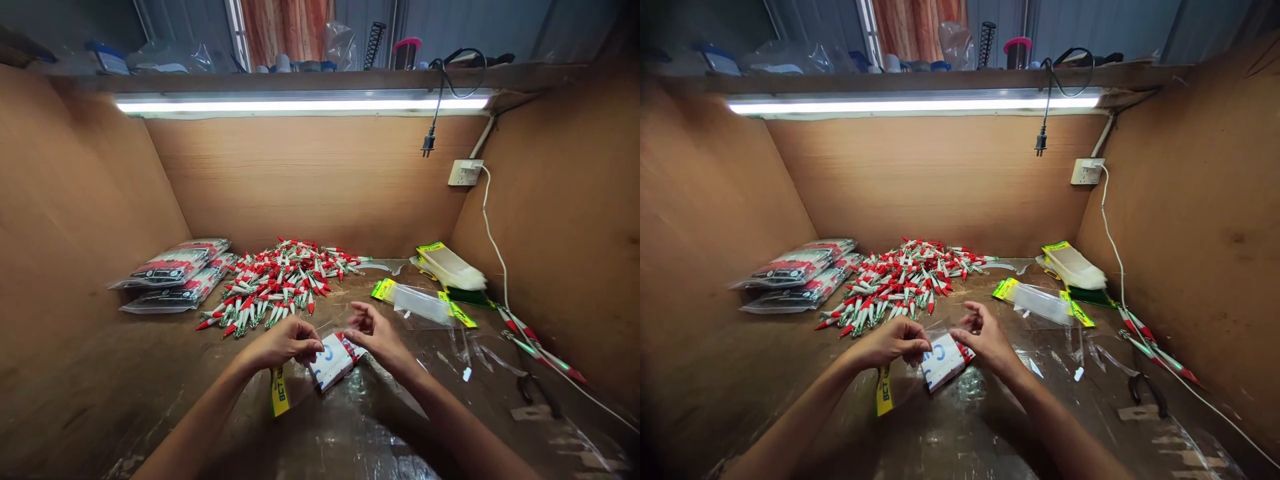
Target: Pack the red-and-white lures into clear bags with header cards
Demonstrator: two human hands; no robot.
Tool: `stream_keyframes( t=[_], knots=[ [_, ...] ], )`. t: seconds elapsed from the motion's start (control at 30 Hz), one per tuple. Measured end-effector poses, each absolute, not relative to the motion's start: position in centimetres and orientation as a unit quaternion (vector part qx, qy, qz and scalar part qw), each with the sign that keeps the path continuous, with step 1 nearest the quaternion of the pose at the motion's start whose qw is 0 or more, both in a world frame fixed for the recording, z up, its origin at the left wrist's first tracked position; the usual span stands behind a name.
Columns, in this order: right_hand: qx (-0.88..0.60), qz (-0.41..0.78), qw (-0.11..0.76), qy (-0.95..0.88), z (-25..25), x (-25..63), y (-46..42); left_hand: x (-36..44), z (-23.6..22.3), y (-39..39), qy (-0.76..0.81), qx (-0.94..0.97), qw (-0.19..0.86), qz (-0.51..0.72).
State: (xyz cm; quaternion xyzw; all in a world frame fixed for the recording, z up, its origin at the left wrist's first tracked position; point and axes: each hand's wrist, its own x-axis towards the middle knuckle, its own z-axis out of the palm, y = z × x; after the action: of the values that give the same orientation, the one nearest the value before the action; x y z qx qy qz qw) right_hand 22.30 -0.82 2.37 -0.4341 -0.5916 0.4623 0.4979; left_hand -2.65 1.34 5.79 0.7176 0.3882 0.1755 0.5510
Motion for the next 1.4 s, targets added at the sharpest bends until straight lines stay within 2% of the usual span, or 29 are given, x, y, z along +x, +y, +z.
stream_keyframes(
  t=[0.1,0.3,0.37,0.43,0.53,0.57,0.67,0.73,0.87,1.0,1.2,1.3,1.4],
  knots=[
    [-0.388,0.570,0.435,-0.580,2.4,22.0,-1.1,-2.8,5.7,1.6,0.391,0.724,0.547,0.155],
    [-0.329,0.696,0.394,-0.503,1.9,21.5,-1.8,-3.5,6.1,2.2,0.399,0.747,0.517,0.121],
    [-0.315,0.713,0.387,-0.492,1.8,21.6,-1.9,-3.8,6.6,1.7,0.409,0.762,0.479,0.149],
    [-0.305,0.726,0.392,-0.476,1.8,21.5,-2.2,-3.6,7.1,0.4,0.441,0.785,0.363,0.241],
    [-0.280,0.746,0.386,-0.464,2.1,20.6,-3.0,-2.1,6.8,-2.9,0.510,0.758,0.110,0.391],
    [-0.258,0.751,0.379,-0.476,2.3,20.1,-3.4,-1.3,6.3,-4.1,0.523,0.748,0.108,0.395],
    [-0.180,0.743,0.350,-0.542,3.1,18.9,-4.5,0.7,4.3,-6.8,0.513,0.740,0.216,0.377],
    [-0.157,0.729,0.331,-0.579,3.4,18.4,-4.9,1.2,3.0,-7.4,0.524,0.722,0.227,0.391],
    [-0.141,0.730,0.319,-0.588,2.7,18.4,-4.8,0.8,1.7,-7.4,0.530,0.739,0.162,0.383],
    [-0.113,0.765,0.332,-0.541,1.5,18.2,-4.7,0.6,2.1,-7.9,0.555,0.764,0.087,0.318],
    [-0.120,0.770,0.324,-0.536,2.6,18.2,-5.3,0.7,1.8,-8.4,0.564,0.789,0.030,0.242],
    [-0.175,0.712,0.290,-0.615,3.1,19.1,-5.0,-0.1,1.4,-7.8,0.552,0.790,0.031,0.266],
    [-0.329,0.519,0.289,-0.734,2.8,19.8,-4.3,-1.4,1.7,-6.9,0.544,0.772,0.045,0.327]
  ],
)
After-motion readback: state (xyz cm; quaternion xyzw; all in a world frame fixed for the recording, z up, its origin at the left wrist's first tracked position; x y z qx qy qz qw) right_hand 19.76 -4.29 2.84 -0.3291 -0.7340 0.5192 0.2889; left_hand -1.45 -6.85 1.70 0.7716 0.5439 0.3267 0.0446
